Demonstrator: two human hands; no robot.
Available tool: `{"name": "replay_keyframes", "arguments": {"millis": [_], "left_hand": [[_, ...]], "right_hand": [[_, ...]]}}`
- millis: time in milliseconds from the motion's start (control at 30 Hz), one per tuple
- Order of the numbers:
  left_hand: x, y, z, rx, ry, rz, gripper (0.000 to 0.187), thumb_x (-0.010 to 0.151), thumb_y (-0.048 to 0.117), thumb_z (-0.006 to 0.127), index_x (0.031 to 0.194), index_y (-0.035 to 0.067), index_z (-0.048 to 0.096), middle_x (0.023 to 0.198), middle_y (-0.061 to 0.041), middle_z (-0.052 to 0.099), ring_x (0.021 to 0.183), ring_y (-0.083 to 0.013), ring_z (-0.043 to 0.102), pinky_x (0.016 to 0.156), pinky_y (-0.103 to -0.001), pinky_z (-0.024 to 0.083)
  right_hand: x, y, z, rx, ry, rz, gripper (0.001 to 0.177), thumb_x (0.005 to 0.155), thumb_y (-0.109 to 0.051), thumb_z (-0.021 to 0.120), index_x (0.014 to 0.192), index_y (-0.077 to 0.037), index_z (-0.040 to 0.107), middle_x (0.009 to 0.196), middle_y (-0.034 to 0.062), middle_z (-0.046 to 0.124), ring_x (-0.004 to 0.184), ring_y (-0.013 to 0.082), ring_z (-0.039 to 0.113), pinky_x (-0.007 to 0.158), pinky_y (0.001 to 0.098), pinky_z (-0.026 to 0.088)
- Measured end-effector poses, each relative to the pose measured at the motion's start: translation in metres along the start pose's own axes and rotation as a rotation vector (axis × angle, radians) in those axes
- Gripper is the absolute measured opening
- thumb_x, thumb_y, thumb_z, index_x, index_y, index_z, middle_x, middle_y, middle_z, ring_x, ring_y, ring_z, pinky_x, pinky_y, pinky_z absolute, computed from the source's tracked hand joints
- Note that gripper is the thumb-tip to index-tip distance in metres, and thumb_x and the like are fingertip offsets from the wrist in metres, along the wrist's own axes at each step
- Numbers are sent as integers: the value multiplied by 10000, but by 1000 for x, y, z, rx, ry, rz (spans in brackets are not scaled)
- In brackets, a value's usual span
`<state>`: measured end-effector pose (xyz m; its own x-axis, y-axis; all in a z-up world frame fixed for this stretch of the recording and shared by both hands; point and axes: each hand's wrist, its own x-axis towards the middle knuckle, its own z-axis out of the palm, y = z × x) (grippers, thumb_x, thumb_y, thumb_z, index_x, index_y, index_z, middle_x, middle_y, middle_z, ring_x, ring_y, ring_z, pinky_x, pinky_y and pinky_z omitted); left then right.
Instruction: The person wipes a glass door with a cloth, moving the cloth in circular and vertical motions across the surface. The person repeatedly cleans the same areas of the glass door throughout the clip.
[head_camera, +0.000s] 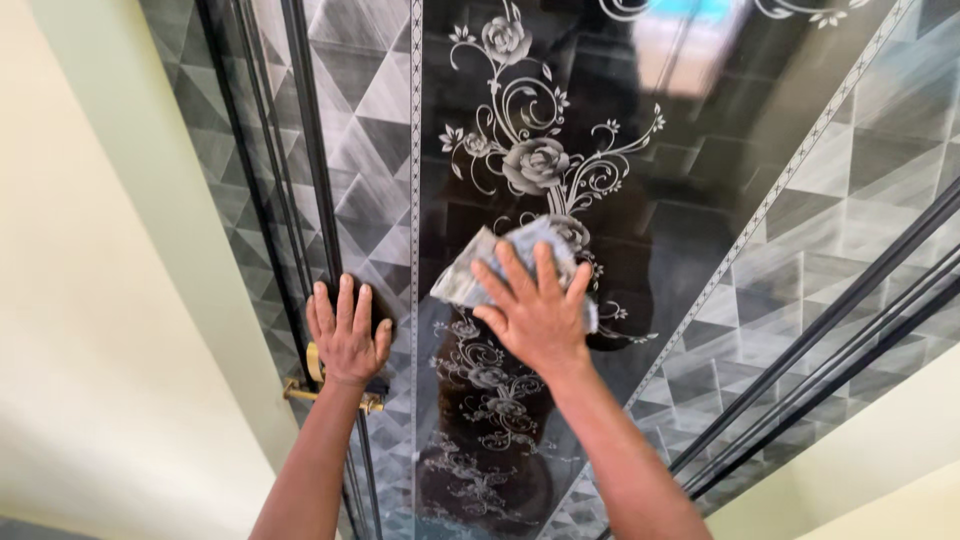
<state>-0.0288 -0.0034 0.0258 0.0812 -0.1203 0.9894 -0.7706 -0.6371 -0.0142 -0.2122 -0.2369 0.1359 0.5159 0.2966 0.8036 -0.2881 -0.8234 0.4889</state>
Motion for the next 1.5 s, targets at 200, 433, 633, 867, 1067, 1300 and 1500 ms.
{"name": "replay_keyframes", "arguments": {"millis": [200,433,633,867,1067,1300,1500], "left_hand": [[-38,37,1,-52,154,67,470,1030,190,565,1465,96,411,1649,-199,323,1545,-479,255,1283,-683,162],[-129,168,-8,-669,-262,-277,666,1007,305,532,1567,6,333,1658,-274,237,1561,-488,176,1272,-572,152],[-164,174,21,-548,-512,-376,728,1002,354,481,1593,-20,280,1671,-301,184,1546,-532,94,1237,-605,39],[-181,184,59,-270,-608,-414,711,971,456,538,1508,17,382,1607,-285,266,1480,-548,125,1174,-680,40],[-108,166,75,-73,-127,-90,606,1008,554,607,1512,236,497,1644,-120,347,1557,-462,111,1223,-667,20],[94,116,30,-19,-146,-17,632,1063,636,443,1602,306,449,1723,-61,226,1594,-398,-43,1272,-600,-83],[298,41,-38,164,-284,92,872,986,790,67,1695,317,249,1728,-10,82,1535,-308,-101,1213,-590,-143]], "right_hand": [[-90,-61,50,25,-25,-24,677,1026,-706,410,1614,-379,325,1667,1,303,1365,371,398,960,754,306],[-213,-137,106,107,-84,-2,644,1008,-532,455,1602,-292,392,1710,-2,258,1558,335,141,1080,731,53],[-250,-148,66,472,-463,38,675,939,-428,546,1547,-155,442,1649,43,333,1520,328,208,1096,757,150],[-196,-39,3,118,-334,265,498,934,-425,602,1388,-223,584,1418,124,513,1294,416,436,988,824,191],[-186,32,29,-1,85,325,599,1092,-559,465,1588,-224,445,1667,181,340,1544,534,187,1124,851,-32],[-203,31,47,-23,55,345,629,1103,-606,362,1622,-250,369,1709,147,278,1571,485,95,1158,796,-43],[-205,31,52,-73,48,338,641,1098,-629,311,1627,-270,353,1723,124,249,1587,458,88,1193,776,-28]]}}
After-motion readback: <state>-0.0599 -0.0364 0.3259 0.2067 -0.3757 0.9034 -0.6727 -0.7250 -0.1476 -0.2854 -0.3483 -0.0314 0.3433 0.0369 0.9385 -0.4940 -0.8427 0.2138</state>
